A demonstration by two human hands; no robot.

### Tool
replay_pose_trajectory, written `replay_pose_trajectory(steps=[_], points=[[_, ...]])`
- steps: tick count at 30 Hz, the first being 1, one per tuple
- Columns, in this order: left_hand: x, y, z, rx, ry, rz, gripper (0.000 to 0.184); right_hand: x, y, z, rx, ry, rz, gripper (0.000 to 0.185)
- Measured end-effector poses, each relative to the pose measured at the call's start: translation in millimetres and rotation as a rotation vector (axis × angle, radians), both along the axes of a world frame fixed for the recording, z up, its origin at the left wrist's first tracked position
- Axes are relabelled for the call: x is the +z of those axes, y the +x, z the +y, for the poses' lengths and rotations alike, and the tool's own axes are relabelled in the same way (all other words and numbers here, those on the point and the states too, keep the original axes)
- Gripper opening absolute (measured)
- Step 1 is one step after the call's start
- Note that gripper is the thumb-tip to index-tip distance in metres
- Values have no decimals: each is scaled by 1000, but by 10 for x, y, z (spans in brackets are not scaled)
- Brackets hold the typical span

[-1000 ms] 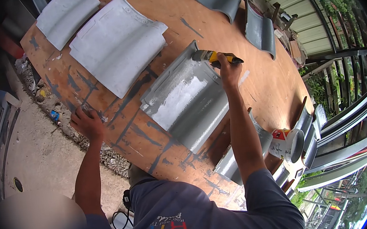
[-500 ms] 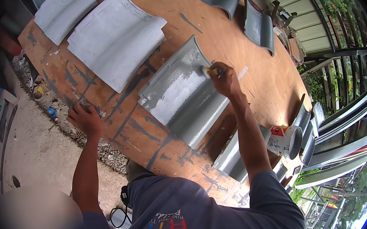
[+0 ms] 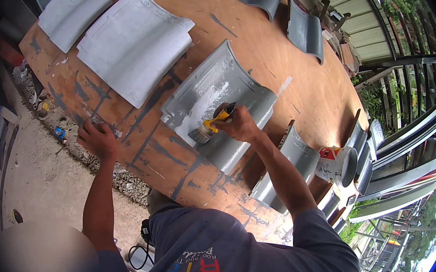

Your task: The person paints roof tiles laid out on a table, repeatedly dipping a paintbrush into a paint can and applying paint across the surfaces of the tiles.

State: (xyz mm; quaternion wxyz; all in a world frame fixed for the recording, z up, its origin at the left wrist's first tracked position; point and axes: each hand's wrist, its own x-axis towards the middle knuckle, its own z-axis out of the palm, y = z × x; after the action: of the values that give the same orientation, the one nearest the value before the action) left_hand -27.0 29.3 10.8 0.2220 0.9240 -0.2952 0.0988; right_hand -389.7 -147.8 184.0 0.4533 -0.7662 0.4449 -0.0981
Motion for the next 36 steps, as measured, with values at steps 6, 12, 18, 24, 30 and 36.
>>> replay_pose_trajectory(steps=[6, 12, 18, 24, 30, 36], points=[[-77, 35, 17, -19, -14, -42, 46, 4, -310, -669, -173, -398, 24, 21], [11, -5, 8, -6, 25, -3, 46, 157, -507, -1085, -329, -694, 126, 22], [-35, 10, 12, 2, 49, -7, 47, 63, -345, -680, -354, -743, -47, 18], [-49, 8, 11, 18, 42, 37, 49, -99, -82, -26, -208, -368, -41, 16], [34, -24, -9, 17, 14, 32, 48, -204, 168, 893, 196, -279, -157, 21], [-28, 1, 3, 30, 6, 49, 46, -89, 290, 856, -18, 68, -81, 25]])
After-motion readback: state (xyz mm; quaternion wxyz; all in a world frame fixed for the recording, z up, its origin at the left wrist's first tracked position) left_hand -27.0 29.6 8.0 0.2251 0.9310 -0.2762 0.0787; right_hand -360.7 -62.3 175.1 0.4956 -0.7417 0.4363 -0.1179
